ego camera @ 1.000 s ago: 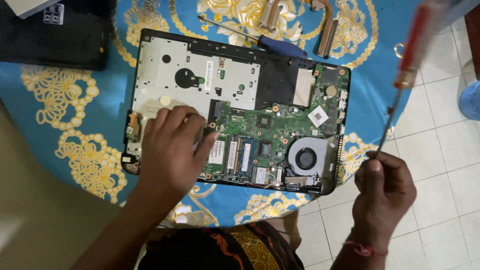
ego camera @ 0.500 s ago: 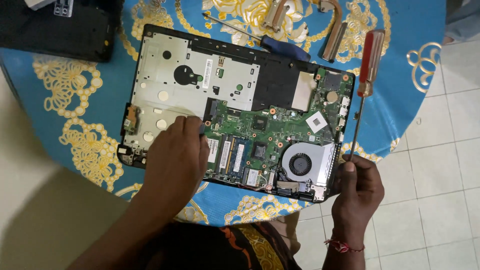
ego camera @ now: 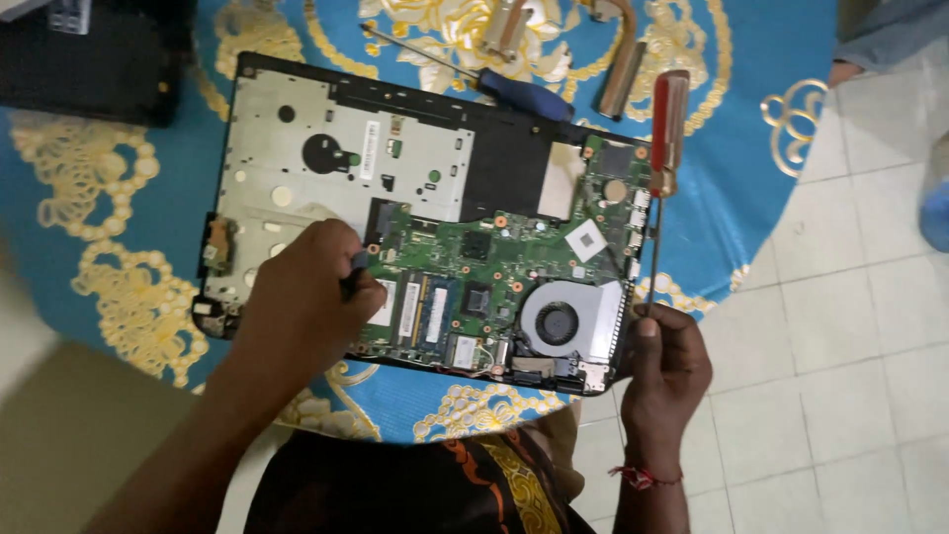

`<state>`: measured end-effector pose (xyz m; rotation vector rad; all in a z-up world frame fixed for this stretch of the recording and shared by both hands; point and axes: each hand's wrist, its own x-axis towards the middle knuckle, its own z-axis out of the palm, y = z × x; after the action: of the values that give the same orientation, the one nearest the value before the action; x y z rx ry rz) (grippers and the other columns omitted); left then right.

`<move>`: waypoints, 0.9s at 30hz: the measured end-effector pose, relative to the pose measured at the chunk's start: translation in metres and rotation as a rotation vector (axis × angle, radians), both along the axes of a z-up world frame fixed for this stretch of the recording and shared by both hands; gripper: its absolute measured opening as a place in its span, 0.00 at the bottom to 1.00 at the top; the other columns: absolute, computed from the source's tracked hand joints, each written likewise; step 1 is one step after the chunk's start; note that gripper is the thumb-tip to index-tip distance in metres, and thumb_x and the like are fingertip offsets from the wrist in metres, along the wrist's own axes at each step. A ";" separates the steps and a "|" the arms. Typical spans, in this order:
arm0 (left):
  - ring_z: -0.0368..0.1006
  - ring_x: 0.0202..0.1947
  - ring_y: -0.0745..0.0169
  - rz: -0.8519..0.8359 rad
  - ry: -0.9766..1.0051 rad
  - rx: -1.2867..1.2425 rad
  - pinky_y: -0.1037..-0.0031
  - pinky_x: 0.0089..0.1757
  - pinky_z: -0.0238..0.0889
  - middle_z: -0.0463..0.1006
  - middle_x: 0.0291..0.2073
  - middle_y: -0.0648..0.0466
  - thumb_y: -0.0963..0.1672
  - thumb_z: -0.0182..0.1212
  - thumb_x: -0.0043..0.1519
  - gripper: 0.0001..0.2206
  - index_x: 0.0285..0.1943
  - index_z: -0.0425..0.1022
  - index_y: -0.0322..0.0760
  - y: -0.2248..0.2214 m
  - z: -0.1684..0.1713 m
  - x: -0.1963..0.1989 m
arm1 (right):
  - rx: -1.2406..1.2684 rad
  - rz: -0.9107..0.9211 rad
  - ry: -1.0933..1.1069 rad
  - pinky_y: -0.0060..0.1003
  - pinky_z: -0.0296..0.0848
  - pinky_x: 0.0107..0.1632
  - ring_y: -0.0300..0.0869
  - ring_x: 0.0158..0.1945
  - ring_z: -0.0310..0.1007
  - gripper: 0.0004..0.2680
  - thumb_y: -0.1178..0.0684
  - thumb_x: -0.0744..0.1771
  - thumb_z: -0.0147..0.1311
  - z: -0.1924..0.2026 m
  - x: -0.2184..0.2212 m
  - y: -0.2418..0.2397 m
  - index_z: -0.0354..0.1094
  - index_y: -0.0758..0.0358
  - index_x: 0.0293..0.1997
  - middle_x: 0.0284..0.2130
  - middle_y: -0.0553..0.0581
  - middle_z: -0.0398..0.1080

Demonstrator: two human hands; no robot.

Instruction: Repairing a laptop by manipulating internal components and using a screwdriver on the motherboard.

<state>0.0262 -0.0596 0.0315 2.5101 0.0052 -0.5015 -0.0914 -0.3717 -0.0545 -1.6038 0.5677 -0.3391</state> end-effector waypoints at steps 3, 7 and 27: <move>0.70 0.24 0.57 0.008 0.051 0.003 0.64 0.31 0.63 0.75 0.29 0.51 0.42 0.64 0.55 0.09 0.41 0.73 0.36 -0.001 0.009 0.003 | -0.004 0.003 -0.004 0.26 0.64 0.26 0.31 0.25 0.60 0.05 0.57 0.72 0.50 0.002 0.002 0.001 0.69 0.65 0.50 0.27 0.50 0.67; 0.72 0.24 0.55 -0.083 -0.027 0.001 0.61 0.31 0.65 0.76 0.30 0.50 0.43 0.60 0.60 0.12 0.50 0.70 0.34 0.005 0.002 -0.003 | -0.017 -0.009 -0.003 0.24 0.61 0.30 0.31 0.27 0.60 0.05 0.57 0.72 0.50 0.002 0.002 0.001 0.70 0.65 0.50 0.27 0.48 0.67; 0.76 0.30 0.51 -0.643 -0.309 -0.937 0.64 0.34 0.67 0.81 0.34 0.48 0.35 0.58 0.55 0.16 0.52 0.69 0.30 -0.079 0.018 -0.022 | 0.153 0.223 -0.566 0.36 0.75 0.46 0.41 0.43 0.72 0.06 0.61 0.73 0.47 0.135 0.035 0.088 0.56 0.59 0.54 0.43 0.54 0.67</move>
<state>0.0045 -0.1388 0.0495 1.5834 -0.9471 -0.2485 -0.0562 -0.2836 0.0804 -1.3261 -0.0188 -0.5415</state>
